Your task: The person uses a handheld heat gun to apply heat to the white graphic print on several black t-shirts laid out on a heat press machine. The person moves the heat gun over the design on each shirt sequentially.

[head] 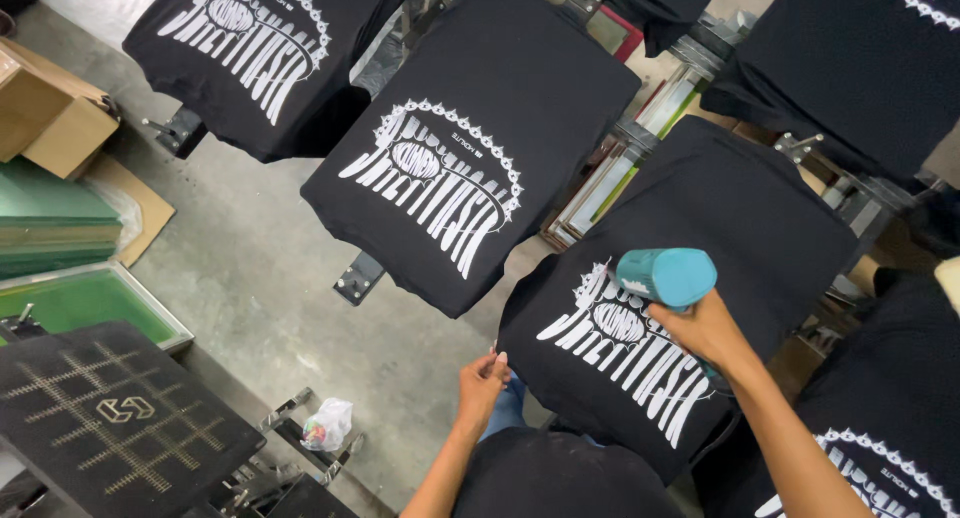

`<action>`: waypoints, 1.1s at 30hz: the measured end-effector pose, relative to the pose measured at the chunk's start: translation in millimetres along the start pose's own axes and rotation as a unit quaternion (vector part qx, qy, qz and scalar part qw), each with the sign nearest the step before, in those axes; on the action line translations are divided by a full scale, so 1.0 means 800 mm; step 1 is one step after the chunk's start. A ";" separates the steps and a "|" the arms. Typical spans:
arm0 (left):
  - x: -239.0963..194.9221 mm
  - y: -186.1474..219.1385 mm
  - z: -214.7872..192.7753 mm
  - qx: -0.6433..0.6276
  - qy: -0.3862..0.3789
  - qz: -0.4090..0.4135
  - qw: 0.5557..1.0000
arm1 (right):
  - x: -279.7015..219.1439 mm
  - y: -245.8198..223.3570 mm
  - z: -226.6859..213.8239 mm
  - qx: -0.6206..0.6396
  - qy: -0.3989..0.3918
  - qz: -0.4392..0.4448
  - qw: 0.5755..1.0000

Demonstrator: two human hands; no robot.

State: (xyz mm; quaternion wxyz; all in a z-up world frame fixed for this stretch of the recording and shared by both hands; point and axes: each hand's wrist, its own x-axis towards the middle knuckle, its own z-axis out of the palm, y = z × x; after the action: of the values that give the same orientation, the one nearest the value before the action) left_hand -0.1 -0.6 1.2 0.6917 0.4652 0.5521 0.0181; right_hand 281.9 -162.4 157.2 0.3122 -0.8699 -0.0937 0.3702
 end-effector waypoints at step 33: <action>0.007 -0.012 -0.005 -0.060 -0.011 -0.013 0.998 | -0.025 -0.063 0.003 -0.054 0.006 -0.010 0.999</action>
State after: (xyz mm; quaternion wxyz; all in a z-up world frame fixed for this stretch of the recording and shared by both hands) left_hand -5.7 -0.2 -9.4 0.7244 0.4161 0.5484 0.0374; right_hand 269.5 -129.3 198.8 0.2692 -0.8866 -0.1199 0.3566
